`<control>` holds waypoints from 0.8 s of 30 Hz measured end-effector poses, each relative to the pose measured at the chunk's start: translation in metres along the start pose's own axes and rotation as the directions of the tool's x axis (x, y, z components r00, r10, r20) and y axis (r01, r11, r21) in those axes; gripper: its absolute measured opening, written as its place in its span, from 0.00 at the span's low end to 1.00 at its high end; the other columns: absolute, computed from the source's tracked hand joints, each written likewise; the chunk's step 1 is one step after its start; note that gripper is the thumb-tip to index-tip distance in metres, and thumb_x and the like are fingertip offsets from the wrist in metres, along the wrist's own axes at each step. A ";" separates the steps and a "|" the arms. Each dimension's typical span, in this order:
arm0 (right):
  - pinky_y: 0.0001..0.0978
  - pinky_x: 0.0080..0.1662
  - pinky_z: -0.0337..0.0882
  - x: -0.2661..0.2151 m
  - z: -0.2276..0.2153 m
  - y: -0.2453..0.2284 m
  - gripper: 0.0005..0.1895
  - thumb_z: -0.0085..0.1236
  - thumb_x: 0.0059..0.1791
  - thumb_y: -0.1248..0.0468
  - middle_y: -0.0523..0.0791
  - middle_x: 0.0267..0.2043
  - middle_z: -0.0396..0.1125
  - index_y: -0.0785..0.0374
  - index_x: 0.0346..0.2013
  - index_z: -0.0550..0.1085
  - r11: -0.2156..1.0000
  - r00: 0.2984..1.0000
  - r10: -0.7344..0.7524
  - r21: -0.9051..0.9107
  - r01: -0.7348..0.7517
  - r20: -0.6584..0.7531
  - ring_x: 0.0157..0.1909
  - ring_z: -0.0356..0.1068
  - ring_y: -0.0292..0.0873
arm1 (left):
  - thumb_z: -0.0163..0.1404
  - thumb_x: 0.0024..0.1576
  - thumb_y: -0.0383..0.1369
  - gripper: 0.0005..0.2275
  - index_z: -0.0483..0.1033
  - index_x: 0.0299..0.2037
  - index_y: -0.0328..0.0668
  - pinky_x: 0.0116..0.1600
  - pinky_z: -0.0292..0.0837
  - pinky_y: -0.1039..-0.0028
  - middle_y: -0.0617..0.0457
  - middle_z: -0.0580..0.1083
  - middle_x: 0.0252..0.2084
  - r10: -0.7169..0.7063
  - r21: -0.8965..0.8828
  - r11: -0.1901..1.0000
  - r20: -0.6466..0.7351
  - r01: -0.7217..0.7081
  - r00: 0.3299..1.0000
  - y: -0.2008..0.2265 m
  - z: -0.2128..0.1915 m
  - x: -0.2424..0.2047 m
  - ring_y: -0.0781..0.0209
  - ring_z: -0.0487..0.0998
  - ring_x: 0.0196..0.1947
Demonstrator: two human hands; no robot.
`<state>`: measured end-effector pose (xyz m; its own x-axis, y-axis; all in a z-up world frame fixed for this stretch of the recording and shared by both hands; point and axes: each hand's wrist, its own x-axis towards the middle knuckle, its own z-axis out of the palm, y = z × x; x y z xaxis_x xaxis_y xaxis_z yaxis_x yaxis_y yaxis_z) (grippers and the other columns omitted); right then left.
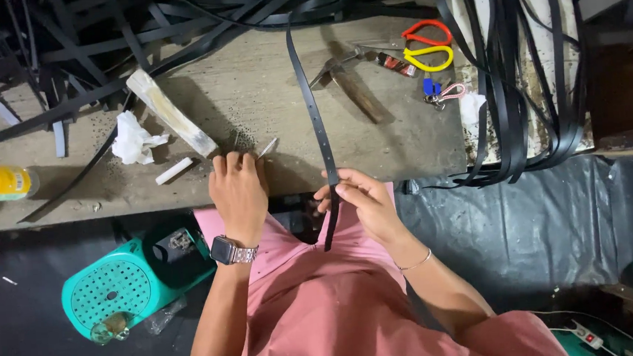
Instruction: The person hammers metal rivets into a black leather strap using a hammer and a metal punch. They repeatedly position the punch, strike it with the hammer, and then remove the punch to continue along the strap.
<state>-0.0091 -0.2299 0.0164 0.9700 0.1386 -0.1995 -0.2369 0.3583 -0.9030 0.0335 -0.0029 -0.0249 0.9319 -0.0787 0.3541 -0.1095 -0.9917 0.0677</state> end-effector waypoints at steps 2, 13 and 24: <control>0.45 0.42 0.79 -0.003 0.000 -0.003 0.19 0.50 0.52 0.69 0.61 0.39 0.75 0.77 0.55 0.73 0.999 1.000 -0.029 0.026 0.029 0.004 0.36 0.79 0.55 | 0.55 0.63 0.35 0.07 0.79 0.42 0.41 0.41 0.66 0.67 0.49 0.72 0.41 0.010 -0.083 0.997 -0.006 -0.010 1.000 0.006 -0.010 0.005 0.51 0.72 0.43; 0.38 0.50 0.76 -0.010 -0.011 -0.008 0.20 0.56 0.51 0.67 0.53 0.42 0.77 0.68 0.57 0.76 0.949 0.998 -0.066 -0.309 0.067 0.016 0.45 0.75 0.42 | 0.56 0.60 0.30 0.07 0.84 0.46 0.50 0.51 0.76 0.68 0.52 0.83 0.44 -0.020 -0.894 0.305 0.339 0.329 0.941 0.074 -0.059 0.005 0.52 0.84 0.45; 0.32 0.43 0.75 -0.016 0.000 -0.006 0.12 0.58 0.52 0.66 0.49 0.34 0.76 0.70 0.47 0.79 0.944 0.996 -0.090 -0.320 0.081 -0.015 0.38 0.70 0.35 | 0.58 0.60 0.30 0.04 0.84 0.42 0.42 0.50 0.78 0.62 0.46 0.82 0.42 -0.132 -0.917 0.263 0.272 0.299 0.953 0.070 -0.078 0.000 0.48 0.85 0.44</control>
<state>-0.0236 -0.2342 0.0251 0.9882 0.0919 -0.1228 -0.1281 0.0535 -0.9903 -0.0009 -0.0647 0.0522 0.9968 0.0283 0.0745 -0.0678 -0.1912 0.9792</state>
